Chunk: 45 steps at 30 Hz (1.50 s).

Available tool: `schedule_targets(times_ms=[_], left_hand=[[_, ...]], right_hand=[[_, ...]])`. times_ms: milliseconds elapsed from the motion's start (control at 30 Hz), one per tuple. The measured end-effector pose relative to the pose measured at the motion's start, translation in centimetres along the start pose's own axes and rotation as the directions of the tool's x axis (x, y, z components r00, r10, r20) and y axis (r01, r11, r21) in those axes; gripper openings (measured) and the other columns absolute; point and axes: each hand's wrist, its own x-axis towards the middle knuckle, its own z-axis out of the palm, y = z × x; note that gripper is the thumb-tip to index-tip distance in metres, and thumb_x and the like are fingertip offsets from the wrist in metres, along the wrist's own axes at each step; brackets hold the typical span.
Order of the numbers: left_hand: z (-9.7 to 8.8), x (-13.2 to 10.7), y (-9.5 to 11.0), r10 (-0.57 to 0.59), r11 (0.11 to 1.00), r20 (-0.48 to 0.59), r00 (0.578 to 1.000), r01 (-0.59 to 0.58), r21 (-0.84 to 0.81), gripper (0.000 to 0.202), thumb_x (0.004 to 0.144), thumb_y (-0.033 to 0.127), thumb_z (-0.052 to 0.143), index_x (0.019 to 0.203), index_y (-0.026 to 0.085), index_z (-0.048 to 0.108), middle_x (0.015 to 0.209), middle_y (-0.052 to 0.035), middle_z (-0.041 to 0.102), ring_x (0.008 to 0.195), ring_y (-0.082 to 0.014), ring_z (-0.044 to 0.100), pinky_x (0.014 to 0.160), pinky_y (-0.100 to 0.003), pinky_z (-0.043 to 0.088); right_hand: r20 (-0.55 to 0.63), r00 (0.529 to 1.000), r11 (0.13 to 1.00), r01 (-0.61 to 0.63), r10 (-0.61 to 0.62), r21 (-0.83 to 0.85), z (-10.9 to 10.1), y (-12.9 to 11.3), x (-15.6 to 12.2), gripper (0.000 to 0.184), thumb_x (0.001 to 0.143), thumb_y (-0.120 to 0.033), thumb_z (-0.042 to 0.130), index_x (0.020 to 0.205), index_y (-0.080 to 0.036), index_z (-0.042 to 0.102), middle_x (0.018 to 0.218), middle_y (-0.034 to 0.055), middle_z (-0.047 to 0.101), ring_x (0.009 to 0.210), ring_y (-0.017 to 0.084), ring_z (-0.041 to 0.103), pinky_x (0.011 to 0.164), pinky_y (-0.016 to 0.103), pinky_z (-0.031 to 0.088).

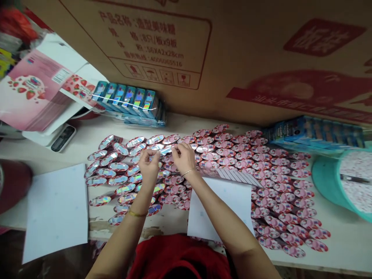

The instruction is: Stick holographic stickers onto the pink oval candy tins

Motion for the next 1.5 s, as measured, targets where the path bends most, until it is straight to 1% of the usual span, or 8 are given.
schedule_targets(times_ms=[333, 567, 833, 1067, 1200, 1267, 1400, 1500], left_hand=[[4.9, 3.3, -1.3, 0.035, 0.924, -0.053, 0.998, -0.012, 0.383, 0.01, 0.08, 0.026, 0.063, 0.074, 0.02, 0.059, 0.094, -0.007, 0.057, 0.101, -0.0272, 0.05, 0.094, -0.046, 0.032], [5.7, 2.9, -1.6, 0.036, 0.888, -0.037, 0.999, -0.015, 0.46, 0.008, 0.08, 0.024, 0.062, 0.074, 0.02, 0.058, 0.097, -0.0098, 0.054, 0.106, -0.0318, 0.046, 0.092, -0.048, 0.029], [5.8, 3.4, -1.3, -0.022, 0.861, -0.078, 0.997, 0.059, 0.504, 0.033, 0.073, 0.023, 0.064, 0.105, 0.019, 0.054, 0.108, -0.012, 0.054, 0.112, -0.034, 0.046, 0.095, -0.051, 0.032], [4.7, 3.0, 0.3, 0.013, 1.0, 0.158, 0.987, -0.014, 0.001, 0.023, 0.085, 0.031, 0.057, 0.105, 0.019, 0.058, 0.098, -0.0073, 0.063, 0.092, -0.0193, 0.059, 0.086, -0.035, 0.047], [7.7, 1.9, 2.8, 0.048, 0.982, 0.547, 0.836, 0.06, -0.177, 0.024, 0.086, 0.041, 0.058, 0.094, 0.02, 0.065, 0.083, -0.0031, 0.066, 0.074, -0.0152, 0.06, 0.073, -0.029, 0.049], [9.4, 0.9, 4.3, 0.116, 0.989, 0.703, 0.701, -0.014, -0.149, 0.022, 0.085, 0.039, 0.061, 0.093, 0.02, 0.067, 0.085, -0.0036, 0.067, 0.077, -0.0164, 0.062, 0.074, -0.03, 0.05], [11.0, -2.4, 6.1, 0.236, 0.878, 0.883, 0.406, -0.479, -0.014, 0.028, 0.076, 0.033, 0.073, 0.102, 0.023, 0.068, 0.101, -0.0067, 0.064, 0.098, -0.0242, 0.06, 0.088, -0.039, 0.046], [10.6, -5.4, 6.3, 0.194, 0.688, 0.932, 0.306, -0.72, 0.093, 0.027, 0.077, 0.027, 0.072, 0.103, 0.023, 0.067, 0.113, -0.0097, 0.06, 0.111, -0.0288, 0.052, 0.091, -0.043, 0.041]], right_hand=[[0.064, 0.996, 0.858, 0.087, -0.064, -0.506, 1.1, 1.7, 5.6, 0.024, 0.094, -0.03, 0.049, 0.085, -0.02, 0.069, 0.092, 0.0117, 0.063, 0.095, 0.027, 0.05, 0.084, 0.04, 0.033], [0.185, 0.978, 0.809, 0.187, -0.099, -0.557, 1.5, 2.1, 6.1, 0.025, 0.095, -0.024, 0.044, 0.089, -0.017, 0.068, 0.098, 0.0152, 0.064, 0.1, 0.03, 0.049, 0.084, 0.043, 0.032], [0.098, 0.994, 0.849, 0.084, -0.038, -0.522, 2.4, 2.2, 6.4, 0.047, 0.087, -0.012, 0.047, 0.133, -0.014, 0.051, 0.11, 0.0169, 0.065, 0.103, 0.032, 0.05, 0.087, 0.044, 0.033], [0.05, 0.976, 0.929, 0.217, -0.212, -0.3, -5.8, -4.5, 2.0, 0.033, 0.096, -0.025, 0.041, 0.124, -0.024, 0.06, 0.118, 0.0097, 0.06, 0.11, 0.027, 0.051, 0.096, 0.041, 0.038], [-0.163, 0.983, 0.938, 0.025, -0.087, -0.346, -13.6, -0.9, -1.4, 0.026, 0.095, -0.03, 0.046, 0.112, -0.021, 0.063, 0.112, 0.0121, 0.06, 0.108, 0.028, 0.052, 0.094, 0.044, 0.039], [-0.066, 0.997, 0.93, -0.063, 0.042, -0.363, -16.2, 2.9, -4.0, 0.016, 0.09, -0.027, 0.051, 0.095, -0.02, 0.065, 0.096, 0.0107, 0.062, 0.095, 0.027, 0.055, 0.085, 0.041, 0.044], [0.152, 0.976, 0.95, -0.104, 0.155, -0.295, -17.6, 8.5, -10.9, 0.005, 0.085, -0.02, 0.055, 0.086, -0.02, 0.06, 0.091, 0.0078, 0.06, 0.08, 0.021, 0.057, 0.076, 0.035, 0.048], [0.068, 0.984, 0.948, -0.136, 0.162, -0.287, -16.7, 9.4, -14.5, 0.015, 0.089, -0.024, 0.051, 0.1, -0.018, 0.059, 0.099, 0.0105, 0.058, 0.081, 0.021, 0.058, 0.075, 0.034, 0.048]])
